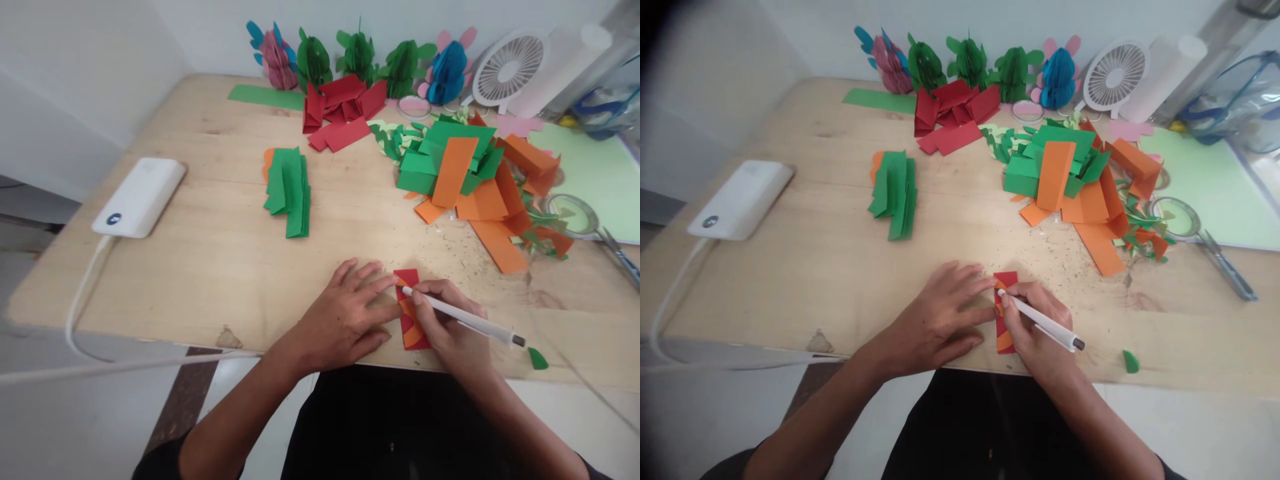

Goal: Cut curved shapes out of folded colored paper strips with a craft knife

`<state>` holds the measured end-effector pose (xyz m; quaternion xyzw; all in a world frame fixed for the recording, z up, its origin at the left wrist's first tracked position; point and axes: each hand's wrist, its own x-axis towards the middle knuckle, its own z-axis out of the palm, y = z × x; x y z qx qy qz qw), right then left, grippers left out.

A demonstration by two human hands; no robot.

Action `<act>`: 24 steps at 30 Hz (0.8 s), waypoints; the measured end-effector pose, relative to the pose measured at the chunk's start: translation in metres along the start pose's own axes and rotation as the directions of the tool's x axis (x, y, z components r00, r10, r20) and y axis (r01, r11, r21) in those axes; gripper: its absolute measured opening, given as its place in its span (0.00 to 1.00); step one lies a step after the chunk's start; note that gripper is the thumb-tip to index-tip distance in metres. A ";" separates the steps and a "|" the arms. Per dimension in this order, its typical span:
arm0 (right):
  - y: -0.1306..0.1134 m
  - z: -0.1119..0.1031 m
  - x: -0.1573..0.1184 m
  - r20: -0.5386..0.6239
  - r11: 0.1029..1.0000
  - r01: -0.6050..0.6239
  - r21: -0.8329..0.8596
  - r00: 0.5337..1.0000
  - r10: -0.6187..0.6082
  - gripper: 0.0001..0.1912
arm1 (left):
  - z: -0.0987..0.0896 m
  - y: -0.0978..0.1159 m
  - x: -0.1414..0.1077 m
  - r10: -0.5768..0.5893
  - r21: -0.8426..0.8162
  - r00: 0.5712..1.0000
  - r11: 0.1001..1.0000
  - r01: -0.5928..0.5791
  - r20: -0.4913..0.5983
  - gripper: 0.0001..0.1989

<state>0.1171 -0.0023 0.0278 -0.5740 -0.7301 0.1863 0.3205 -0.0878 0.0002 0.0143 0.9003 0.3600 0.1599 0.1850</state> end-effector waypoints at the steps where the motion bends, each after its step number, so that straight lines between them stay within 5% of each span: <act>1: 0.000 0.000 0.000 -0.003 1.000 0.002 -0.005 1.000 -0.002 0.06 | 0.000 0.000 0.000 -0.002 0.003 1.000 1.000 0.002 0.003 0.17; 24: -0.002 -0.006 -0.013 -0.044 0.999 0.022 -0.034 0.999 -0.024 0.05 | -0.001 0.000 0.001 -0.018 -0.007 1.000 1.000 0.018 0.019 0.16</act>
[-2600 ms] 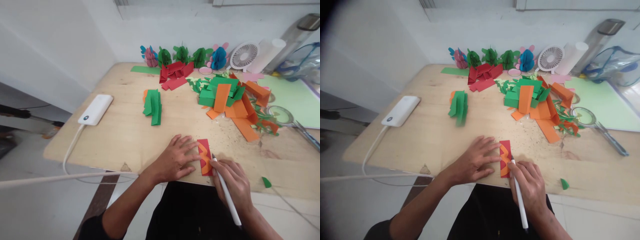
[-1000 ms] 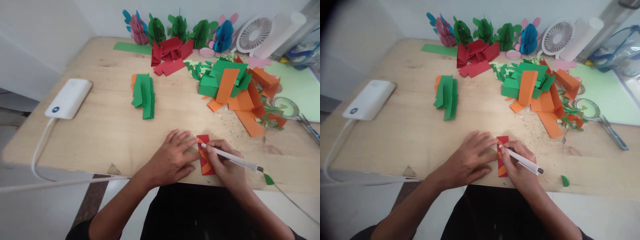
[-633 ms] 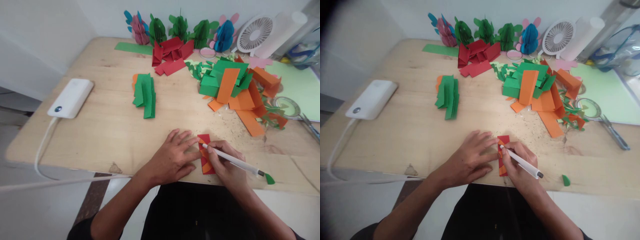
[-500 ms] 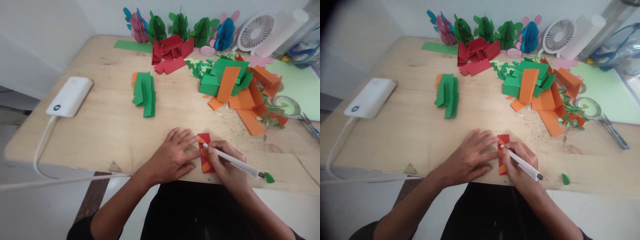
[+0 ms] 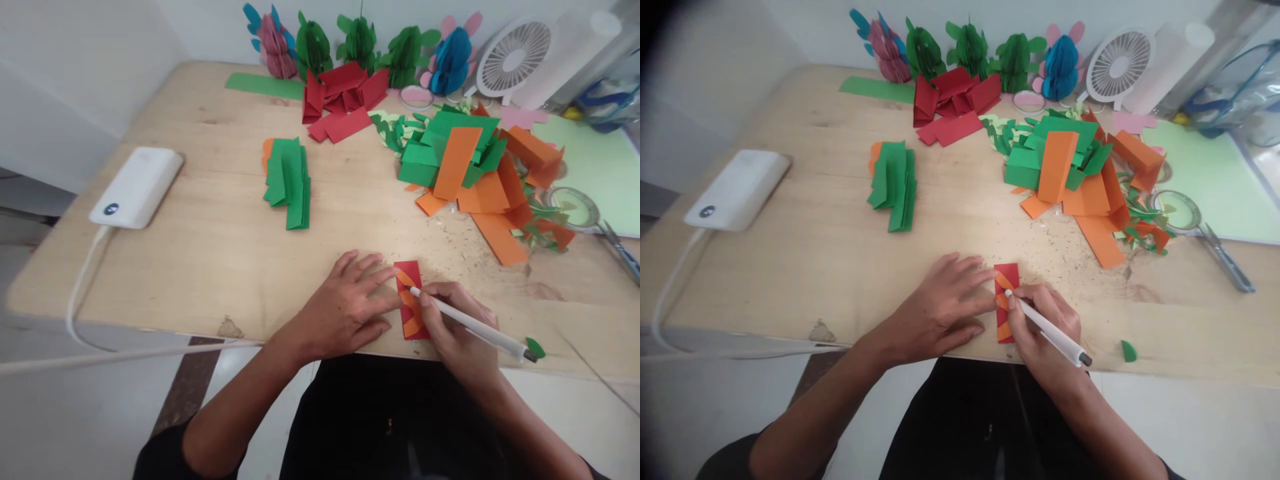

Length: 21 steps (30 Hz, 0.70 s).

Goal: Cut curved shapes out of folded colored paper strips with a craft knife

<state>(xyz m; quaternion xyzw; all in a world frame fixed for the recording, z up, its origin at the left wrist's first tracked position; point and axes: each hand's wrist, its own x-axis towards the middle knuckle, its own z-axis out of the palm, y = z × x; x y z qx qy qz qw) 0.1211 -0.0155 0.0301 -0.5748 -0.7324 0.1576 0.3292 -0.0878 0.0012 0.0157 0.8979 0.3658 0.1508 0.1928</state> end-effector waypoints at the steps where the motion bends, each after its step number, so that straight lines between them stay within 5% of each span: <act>1: 0.000 0.000 0.000 -0.007 1.000 -0.001 -0.008 1.000 0.001 0.05 | 0.000 0.000 0.000 0.001 -0.002 1.000 1.000 -0.001 -0.003 0.16; 21: -0.002 -0.003 0.004 0.058 0.994 -0.098 0.050 0.994 0.095 0.09 | 0.000 0.000 0.000 0.000 0.001 1.000 1.000 0.000 0.010 0.16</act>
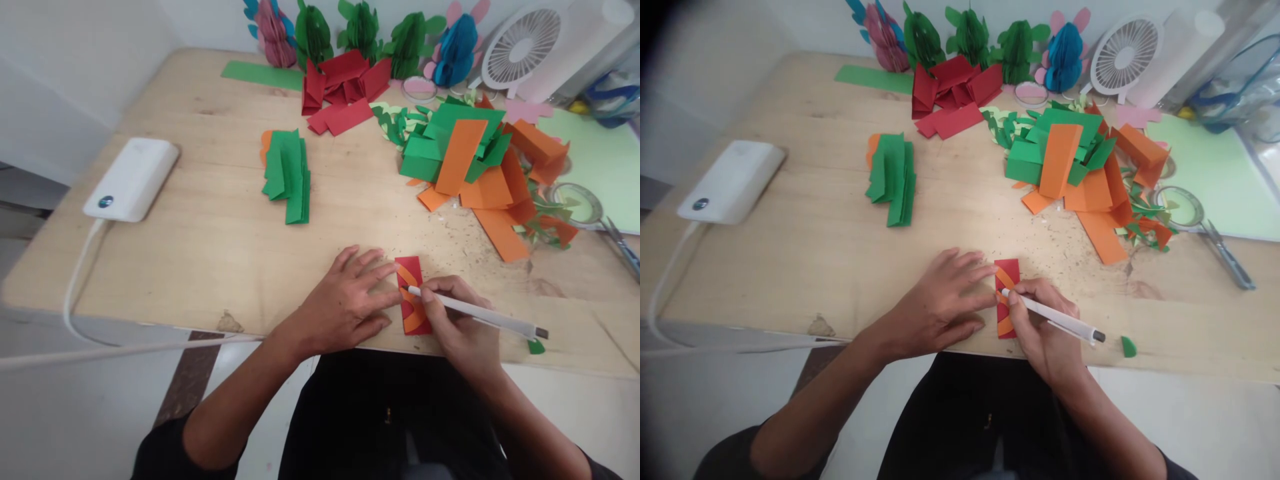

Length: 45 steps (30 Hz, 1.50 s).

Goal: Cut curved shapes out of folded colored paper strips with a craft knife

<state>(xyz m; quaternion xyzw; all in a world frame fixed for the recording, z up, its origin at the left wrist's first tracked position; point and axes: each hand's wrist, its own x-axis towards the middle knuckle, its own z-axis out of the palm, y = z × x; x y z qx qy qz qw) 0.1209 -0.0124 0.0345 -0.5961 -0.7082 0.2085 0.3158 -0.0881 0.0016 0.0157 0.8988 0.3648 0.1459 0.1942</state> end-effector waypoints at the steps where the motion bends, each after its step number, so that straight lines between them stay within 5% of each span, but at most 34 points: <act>1: 0.000 0.000 0.000 0.011 1.000 -0.007 0.006 1.000 0.007 0.09 | 0.000 0.000 0.000 -0.001 0.000 1.000 1.000 0.001 0.001 0.17; 45: 0.006 -0.002 0.003 -0.045 0.995 0.057 -0.083 0.997 -0.061 0.07 | 0.002 -0.001 0.000 0.007 0.003 1.000 1.000 -0.007 0.000 0.15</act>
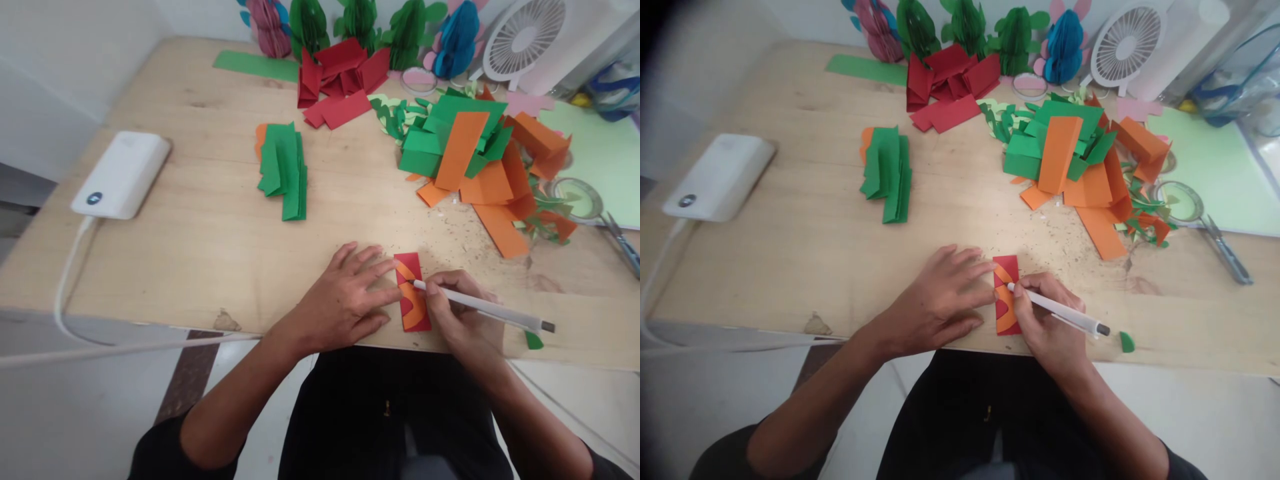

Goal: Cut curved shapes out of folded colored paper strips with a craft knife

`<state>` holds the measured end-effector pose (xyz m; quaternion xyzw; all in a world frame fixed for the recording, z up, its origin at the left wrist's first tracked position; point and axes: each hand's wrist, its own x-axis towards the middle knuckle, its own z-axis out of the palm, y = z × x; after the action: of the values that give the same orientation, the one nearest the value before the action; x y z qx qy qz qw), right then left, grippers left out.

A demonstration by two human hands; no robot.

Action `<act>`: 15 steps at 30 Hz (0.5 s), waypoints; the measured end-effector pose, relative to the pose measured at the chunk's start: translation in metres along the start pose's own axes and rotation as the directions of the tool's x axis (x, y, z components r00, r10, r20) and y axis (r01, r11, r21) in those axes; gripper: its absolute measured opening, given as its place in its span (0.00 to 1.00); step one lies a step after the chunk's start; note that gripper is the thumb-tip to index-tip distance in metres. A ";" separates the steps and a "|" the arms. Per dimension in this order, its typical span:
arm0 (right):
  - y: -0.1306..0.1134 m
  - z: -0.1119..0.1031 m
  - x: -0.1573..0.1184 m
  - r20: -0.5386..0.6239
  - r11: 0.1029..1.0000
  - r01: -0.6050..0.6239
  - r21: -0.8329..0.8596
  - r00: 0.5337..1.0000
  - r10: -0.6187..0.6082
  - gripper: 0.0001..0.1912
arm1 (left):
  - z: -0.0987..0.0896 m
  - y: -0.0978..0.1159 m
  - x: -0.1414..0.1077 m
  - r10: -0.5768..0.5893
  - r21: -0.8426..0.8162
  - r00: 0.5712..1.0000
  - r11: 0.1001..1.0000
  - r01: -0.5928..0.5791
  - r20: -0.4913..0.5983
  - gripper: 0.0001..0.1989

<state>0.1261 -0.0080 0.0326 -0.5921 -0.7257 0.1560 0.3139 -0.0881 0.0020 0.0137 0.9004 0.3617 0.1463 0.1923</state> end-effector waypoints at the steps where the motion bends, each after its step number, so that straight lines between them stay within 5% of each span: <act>1: -0.001 0.001 0.000 -0.004 1.000 0.003 0.001 1.000 -0.003 0.07 | 0.000 0.000 0.000 0.000 0.001 1.000 1.000 0.000 -0.003 0.15; 10: 0.004 -0.002 -0.008 -0.008 0.983 -0.021 0.183 1.000 0.023 0.05 | -0.001 0.001 0.000 0.003 0.004 1.000 1.000 -0.003 -0.001 0.15; 15: 0.005 -0.011 -0.021 0.039 0.982 0.101 0.160 0.993 -0.108 0.10 | 0.000 0.001 0.000 -0.002 -0.002 1.000 1.000 0.002 -0.009 0.15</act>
<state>0.1388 -0.0281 0.0322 -0.5225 -0.7485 0.2104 0.3500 -0.0872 0.0014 0.0142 0.8993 0.3632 0.1506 0.1916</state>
